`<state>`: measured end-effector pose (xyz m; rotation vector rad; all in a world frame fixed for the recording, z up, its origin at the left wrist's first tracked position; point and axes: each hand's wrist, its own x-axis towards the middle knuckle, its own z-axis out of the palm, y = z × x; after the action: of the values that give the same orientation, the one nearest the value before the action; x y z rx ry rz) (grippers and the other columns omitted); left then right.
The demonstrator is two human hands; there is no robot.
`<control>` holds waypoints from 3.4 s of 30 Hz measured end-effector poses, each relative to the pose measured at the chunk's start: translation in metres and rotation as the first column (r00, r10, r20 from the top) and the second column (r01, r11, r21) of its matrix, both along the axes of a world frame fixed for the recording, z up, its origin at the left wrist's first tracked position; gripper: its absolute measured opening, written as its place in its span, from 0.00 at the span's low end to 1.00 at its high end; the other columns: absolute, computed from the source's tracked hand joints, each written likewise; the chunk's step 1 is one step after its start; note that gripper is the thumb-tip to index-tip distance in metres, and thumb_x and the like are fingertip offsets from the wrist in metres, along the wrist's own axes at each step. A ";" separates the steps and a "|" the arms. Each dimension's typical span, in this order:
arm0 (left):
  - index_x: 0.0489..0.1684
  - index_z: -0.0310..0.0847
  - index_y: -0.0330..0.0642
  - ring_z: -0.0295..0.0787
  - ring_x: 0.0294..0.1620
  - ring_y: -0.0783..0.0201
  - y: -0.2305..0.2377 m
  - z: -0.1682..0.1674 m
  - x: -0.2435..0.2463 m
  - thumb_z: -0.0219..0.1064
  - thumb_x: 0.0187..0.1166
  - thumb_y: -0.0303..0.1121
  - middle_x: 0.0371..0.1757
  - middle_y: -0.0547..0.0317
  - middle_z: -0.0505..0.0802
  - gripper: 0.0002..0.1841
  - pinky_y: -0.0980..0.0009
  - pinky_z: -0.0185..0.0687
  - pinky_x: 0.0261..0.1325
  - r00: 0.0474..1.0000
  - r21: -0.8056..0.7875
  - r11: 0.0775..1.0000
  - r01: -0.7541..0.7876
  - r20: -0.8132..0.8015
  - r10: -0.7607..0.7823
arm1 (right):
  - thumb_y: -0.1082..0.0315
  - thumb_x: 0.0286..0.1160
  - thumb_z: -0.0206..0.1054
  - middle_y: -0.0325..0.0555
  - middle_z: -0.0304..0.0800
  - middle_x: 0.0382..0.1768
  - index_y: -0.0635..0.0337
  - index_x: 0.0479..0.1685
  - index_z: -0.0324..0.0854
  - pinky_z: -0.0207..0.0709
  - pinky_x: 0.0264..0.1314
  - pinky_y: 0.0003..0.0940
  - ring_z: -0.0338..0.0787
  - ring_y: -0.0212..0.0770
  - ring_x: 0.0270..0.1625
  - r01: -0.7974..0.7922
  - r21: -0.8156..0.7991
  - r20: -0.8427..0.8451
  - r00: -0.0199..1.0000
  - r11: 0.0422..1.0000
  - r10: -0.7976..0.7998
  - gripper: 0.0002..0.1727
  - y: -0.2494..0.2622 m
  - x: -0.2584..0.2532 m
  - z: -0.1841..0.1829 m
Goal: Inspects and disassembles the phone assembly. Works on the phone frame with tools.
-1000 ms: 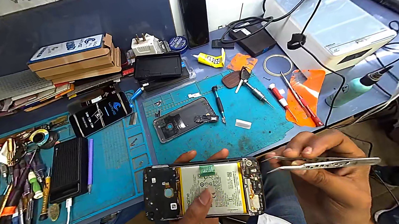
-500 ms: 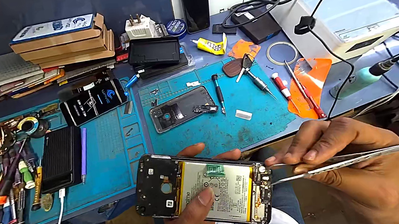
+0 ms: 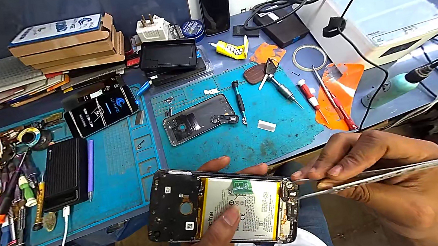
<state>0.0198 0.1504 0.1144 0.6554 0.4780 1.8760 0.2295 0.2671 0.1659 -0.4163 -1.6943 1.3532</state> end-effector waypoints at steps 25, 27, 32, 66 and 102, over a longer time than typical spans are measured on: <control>0.80 0.73 0.37 0.91 0.63 0.36 0.007 0.000 -0.009 0.66 0.78 0.27 0.61 0.24 0.89 0.27 0.45 0.86 0.68 0.983 -0.087 0.982 0.168 0.083 -0.161 | 0.77 0.61 0.78 0.51 0.90 0.34 0.60 0.36 0.87 0.94 0.47 0.42 0.96 0.42 0.39 -0.155 -0.568 -0.126 0.987 0.808 0.100 0.08 0.000 0.000 -0.010; 0.81 0.72 0.38 0.90 0.64 0.36 0.007 -0.001 -0.009 0.66 0.79 0.27 0.62 0.24 0.88 0.27 0.45 0.85 0.68 0.980 -0.084 0.979 0.186 0.087 -0.179 | 0.77 0.61 0.78 0.51 0.91 0.35 0.60 0.37 0.87 0.94 0.47 0.41 0.96 0.42 0.40 -0.160 -0.567 -0.152 0.984 0.808 0.088 0.08 -0.002 0.001 -0.012; 0.81 0.73 0.37 0.90 0.64 0.36 0.006 0.001 -0.009 0.66 0.79 0.27 0.62 0.25 0.88 0.27 0.44 0.85 0.69 0.985 -0.080 0.984 0.161 0.076 -0.155 | 0.73 0.63 0.81 0.48 0.90 0.37 0.57 0.41 0.86 0.95 0.50 0.45 0.96 0.44 0.41 -0.078 -0.375 -0.126 0.992 0.924 0.033 0.11 -0.008 0.003 -0.013; 0.78 0.74 0.38 0.92 0.63 0.43 0.002 0.011 0.006 0.66 0.81 0.26 0.62 0.32 0.91 0.24 0.52 0.87 0.69 0.980 -0.053 0.998 -0.027 -0.198 0.016 | 0.73 0.75 0.71 0.40 0.91 0.40 0.54 0.36 0.84 0.97 0.53 0.41 0.96 0.43 0.46 0.082 0.373 0.171 0.973 0.924 -0.155 0.03 -0.018 0.010 0.001; 0.60 0.75 0.24 0.95 0.52 0.39 0.008 -0.013 -0.021 0.58 0.75 0.25 0.54 0.24 0.91 0.17 0.50 0.94 0.53 0.983 -0.570 0.815 -0.103 0.067 0.172 | 0.69 0.69 0.58 0.36 0.80 0.20 0.50 0.36 0.84 0.71 0.21 0.45 0.80 0.39 0.21 0.426 0.298 0.698 0.513 0.854 -0.500 0.09 0.061 0.007 -0.057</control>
<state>-0.0015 0.1580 0.1017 0.1102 0.9796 1.7630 0.2361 0.3286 0.1091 -1.4531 -2.0630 0.6913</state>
